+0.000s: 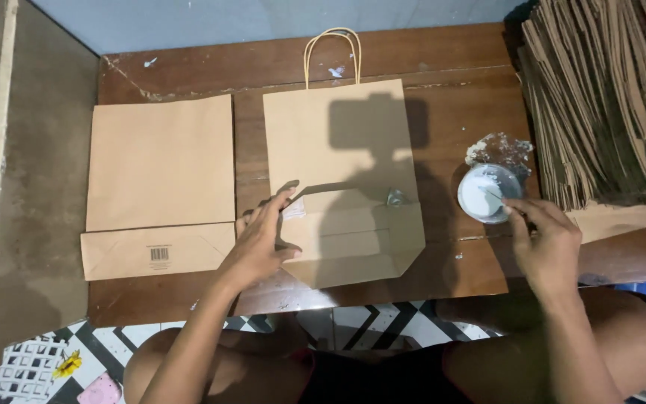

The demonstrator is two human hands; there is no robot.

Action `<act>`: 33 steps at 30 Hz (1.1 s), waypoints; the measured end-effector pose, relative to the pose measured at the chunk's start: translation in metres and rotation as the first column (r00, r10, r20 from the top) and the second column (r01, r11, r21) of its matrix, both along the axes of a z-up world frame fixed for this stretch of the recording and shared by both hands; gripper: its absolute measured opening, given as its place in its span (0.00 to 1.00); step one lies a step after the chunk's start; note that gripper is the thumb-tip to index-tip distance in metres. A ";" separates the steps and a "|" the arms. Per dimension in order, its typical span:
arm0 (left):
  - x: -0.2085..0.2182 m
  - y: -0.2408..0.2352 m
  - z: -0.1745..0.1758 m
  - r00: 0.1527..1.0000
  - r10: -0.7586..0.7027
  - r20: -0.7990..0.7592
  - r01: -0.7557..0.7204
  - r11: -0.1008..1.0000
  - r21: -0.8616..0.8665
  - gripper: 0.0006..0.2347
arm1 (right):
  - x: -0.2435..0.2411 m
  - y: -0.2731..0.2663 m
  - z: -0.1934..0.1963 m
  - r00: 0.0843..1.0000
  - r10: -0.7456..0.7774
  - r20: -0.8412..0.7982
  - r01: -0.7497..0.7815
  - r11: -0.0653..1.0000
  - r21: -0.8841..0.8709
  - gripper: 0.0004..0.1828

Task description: The person applies white glue to the bottom flaps of a brown paper bag using a small stick. They press the flaps down to seal the bottom of the bag and then lift it to inspect the work.

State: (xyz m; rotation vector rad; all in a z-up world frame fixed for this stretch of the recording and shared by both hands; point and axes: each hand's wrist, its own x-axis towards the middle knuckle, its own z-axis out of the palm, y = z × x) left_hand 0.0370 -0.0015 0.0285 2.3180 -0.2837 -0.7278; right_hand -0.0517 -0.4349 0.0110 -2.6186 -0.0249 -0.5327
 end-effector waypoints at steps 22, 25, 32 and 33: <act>0.000 0.028 -0.002 0.983 -0.099 0.155 0.073 0.984 0.164 0.38 | 0.015 0.108 0.026 0.959 0.125 -0.254 -0.155 0.982 -0.105 0.28; 0.001 0.030 -0.001 0.978 -0.114 0.174 0.088 0.985 0.149 0.37 | 0.033 0.132 0.045 0.872 0.137 -0.471 -0.159 0.987 -0.007 0.41; -0.004 0.038 -0.016 0.949 -0.170 0.264 0.134 0.980 0.149 0.23 | 0.035 0.093 -0.039 0.863 0.168 -0.477 -0.302 0.927 -0.221 0.30; -0.002 0.039 -0.020 0.921 -0.214 0.326 0.163 0.970 0.179 0.21 | 0.032 0.087 -0.050 0.898 0.200 -0.393 -0.321 0.907 -0.273 0.24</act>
